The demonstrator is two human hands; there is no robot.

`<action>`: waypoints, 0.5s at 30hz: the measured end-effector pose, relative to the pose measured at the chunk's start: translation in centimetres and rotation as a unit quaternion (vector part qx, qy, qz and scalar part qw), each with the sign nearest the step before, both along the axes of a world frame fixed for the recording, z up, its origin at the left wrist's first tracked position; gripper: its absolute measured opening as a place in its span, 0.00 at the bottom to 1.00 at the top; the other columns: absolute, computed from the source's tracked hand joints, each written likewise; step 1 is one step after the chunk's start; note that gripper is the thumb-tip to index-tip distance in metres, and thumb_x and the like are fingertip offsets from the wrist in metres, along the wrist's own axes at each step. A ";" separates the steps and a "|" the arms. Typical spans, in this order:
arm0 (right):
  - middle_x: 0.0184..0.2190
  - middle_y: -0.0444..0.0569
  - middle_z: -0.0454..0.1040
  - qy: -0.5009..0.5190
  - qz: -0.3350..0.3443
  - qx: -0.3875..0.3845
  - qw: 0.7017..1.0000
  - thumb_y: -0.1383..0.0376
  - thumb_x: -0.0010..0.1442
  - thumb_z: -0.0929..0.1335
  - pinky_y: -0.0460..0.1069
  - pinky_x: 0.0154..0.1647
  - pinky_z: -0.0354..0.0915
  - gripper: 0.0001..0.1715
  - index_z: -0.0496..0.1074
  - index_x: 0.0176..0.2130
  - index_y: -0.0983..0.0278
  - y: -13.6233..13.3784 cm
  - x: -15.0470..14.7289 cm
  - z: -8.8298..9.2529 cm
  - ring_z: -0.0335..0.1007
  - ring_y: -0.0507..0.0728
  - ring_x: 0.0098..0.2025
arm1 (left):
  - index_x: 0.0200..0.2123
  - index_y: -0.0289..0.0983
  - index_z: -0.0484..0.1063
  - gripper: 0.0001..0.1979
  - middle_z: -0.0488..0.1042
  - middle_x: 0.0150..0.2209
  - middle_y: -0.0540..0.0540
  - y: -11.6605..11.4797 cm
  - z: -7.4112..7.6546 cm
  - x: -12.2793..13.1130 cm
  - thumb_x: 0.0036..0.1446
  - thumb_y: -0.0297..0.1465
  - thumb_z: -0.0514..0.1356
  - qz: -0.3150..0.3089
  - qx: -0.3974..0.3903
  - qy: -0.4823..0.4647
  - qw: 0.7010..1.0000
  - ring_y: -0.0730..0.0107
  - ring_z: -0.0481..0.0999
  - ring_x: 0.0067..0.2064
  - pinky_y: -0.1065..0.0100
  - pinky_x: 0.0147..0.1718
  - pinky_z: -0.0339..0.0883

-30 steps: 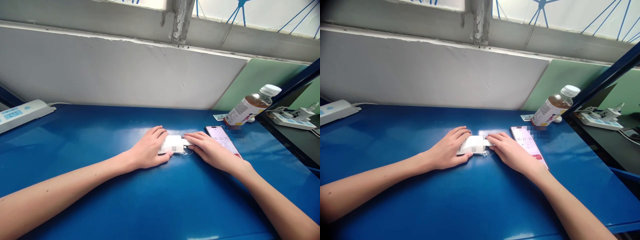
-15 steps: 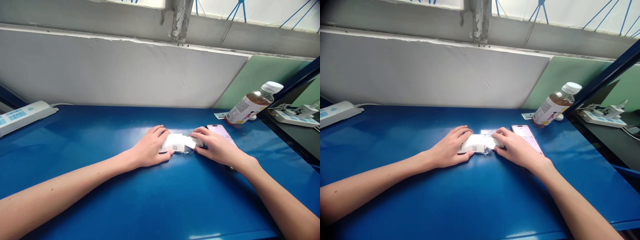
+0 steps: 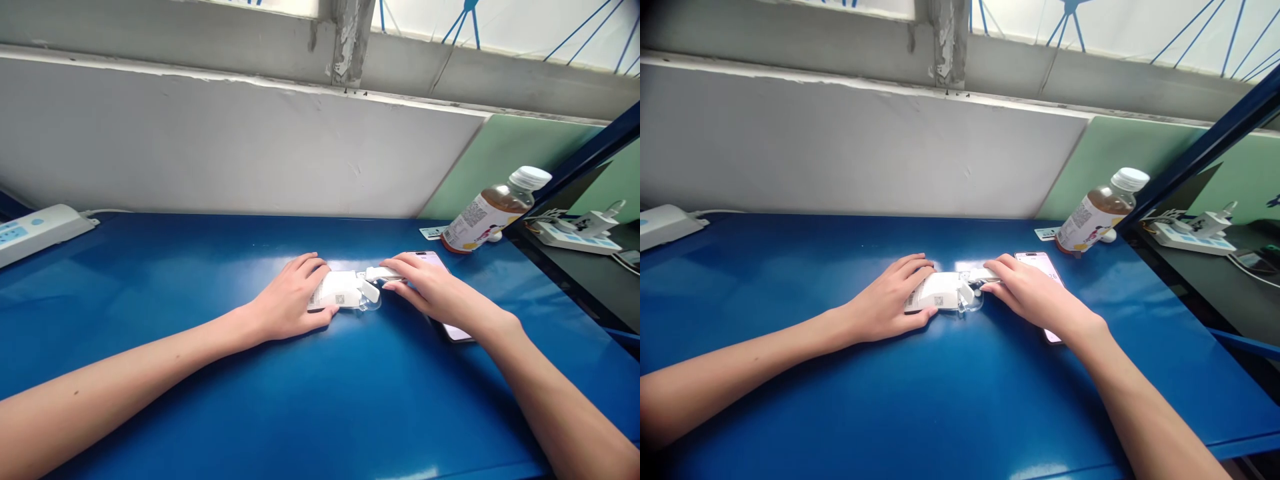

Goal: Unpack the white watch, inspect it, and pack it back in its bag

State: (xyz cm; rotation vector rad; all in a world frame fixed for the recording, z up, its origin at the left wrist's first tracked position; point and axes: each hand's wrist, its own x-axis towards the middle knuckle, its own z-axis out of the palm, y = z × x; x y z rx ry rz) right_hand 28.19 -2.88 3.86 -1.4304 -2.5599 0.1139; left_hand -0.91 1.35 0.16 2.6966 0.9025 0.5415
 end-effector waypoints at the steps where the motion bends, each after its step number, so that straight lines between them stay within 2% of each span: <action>1: 0.49 0.56 0.75 0.002 -0.002 0.006 1.000 0.55 0.72 0.59 0.57 0.43 0.71 0.20 0.67 0.57 0.61 0.0 0.1 0.1 0.75 0.64 0.46 | 0.57 0.35 0.66 0.27 0.69 0.58 0.35 0.0 0.0 0.0 0.58 0.41 0.62 0.000 0.002 0.004 1.000 0.40 0.60 0.66 0.44 0.62 0.61; 5: 0.44 0.53 0.78 0.061 -0.015 0.064 0.996 0.57 0.71 0.61 0.56 0.42 0.70 0.16 0.71 0.51 0.60 0.1 0.2 0.3 0.76 0.62 0.42 | 0.58 0.31 0.65 0.28 0.69 0.59 0.32 0.1 0.0 0.0 0.60 0.42 0.60 0.000 0.006 0.017 1.000 0.40 0.59 0.66 0.44 0.62 0.61; 9: 0.36 0.51 0.79 0.157 -0.018 0.206 0.966 0.57 0.67 0.65 0.53 0.36 0.70 0.12 0.74 0.45 0.59 -0.2 -0.1 0.3 0.77 0.59 0.34 | 0.59 0.31 0.65 0.29 0.68 0.59 0.31 0.1 0.0 0.0 0.59 0.42 0.60 0.002 0.010 0.017 1.000 0.39 0.59 0.66 0.42 0.62 0.61; 11: 0.34 0.51 0.79 0.182 -0.013 0.260 0.948 0.57 0.66 0.66 0.54 0.34 0.71 0.12 0.74 0.45 0.59 -0.4 -0.4 0.2 0.76 0.59 0.33 | 0.60 0.31 0.65 0.30 0.67 0.60 0.30 0.1 -0.1 0.0 0.59 0.43 0.60 0.002 0.007 0.014 1.000 0.38 0.59 0.66 0.41 0.62 0.60; 15: 0.36 0.52 0.80 0.189 0.000 0.294 0.937 0.56 0.65 0.66 0.55 0.36 0.73 0.14 0.73 0.48 0.57 -0.9 -1.2 -0.3 0.78 0.61 0.35 | 0.65 0.30 0.58 0.36 0.62 0.64 0.27 0.4 -0.1 -0.1 0.60 0.45 0.60 0.005 -0.014 -0.006 1.000 0.37 0.59 0.67 0.40 0.63 0.59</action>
